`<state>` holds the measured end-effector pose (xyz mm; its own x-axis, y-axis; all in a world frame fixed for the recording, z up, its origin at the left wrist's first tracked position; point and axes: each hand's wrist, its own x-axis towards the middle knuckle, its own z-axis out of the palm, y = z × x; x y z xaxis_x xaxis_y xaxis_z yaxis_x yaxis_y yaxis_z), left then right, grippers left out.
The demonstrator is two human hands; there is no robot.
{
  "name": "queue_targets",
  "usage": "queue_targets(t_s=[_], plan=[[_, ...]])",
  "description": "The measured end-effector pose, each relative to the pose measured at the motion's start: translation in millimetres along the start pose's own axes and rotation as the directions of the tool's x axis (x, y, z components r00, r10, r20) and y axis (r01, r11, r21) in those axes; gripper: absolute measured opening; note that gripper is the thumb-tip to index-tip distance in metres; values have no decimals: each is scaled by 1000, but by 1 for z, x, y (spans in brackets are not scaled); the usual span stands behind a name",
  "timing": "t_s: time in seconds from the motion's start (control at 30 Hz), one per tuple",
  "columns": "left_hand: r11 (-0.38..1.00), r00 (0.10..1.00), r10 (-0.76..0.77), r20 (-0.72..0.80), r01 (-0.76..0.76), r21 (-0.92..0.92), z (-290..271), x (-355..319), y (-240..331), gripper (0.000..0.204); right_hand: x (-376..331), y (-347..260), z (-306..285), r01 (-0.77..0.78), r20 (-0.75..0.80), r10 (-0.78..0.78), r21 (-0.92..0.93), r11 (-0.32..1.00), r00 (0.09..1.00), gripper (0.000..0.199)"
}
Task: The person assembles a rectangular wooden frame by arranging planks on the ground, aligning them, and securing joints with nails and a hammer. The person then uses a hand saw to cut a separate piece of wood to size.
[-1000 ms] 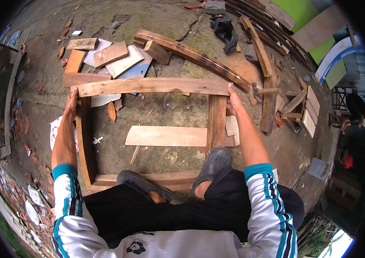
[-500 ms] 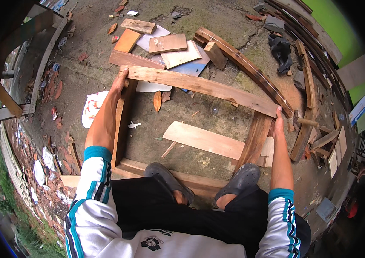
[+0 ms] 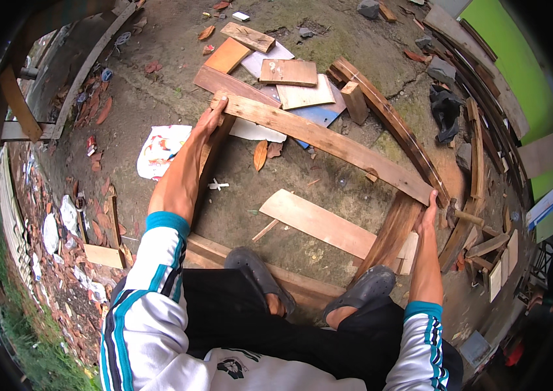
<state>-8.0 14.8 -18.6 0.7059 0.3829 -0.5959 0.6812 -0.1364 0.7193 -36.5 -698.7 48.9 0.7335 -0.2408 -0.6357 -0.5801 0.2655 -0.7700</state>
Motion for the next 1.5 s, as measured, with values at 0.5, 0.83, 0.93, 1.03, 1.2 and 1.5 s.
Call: queue_targets(t_s=[0.5,0.83,0.93,1.03,1.2,1.5], plan=[[995,996,-85,-4,85,-59,-7,9,-13,113,-8,-20,14,-37,-137,7,-218,975,991,84],[997,993,-64,-103,67,29,-9,-3,5,118,-44,-3,197,745,722,-339,-662,-85,603,64],[958,941,-47,-335,138,252,15,-11,21,125,-53,10,217,660,680,-261,-732,-172,686,66],[954,972,11,-236,60,292,19,-22,38,126,-54,8,212,599,632,-233,-775,-201,739,68],[902,955,-19,-297,144,406,5,-33,52,113,-55,3,222,600,630,-175,-775,-199,756,69],[466,778,628,-21,-354,811,106,-82,99,87,-59,-3,229,553,596,-149,-794,-251,789,70]])
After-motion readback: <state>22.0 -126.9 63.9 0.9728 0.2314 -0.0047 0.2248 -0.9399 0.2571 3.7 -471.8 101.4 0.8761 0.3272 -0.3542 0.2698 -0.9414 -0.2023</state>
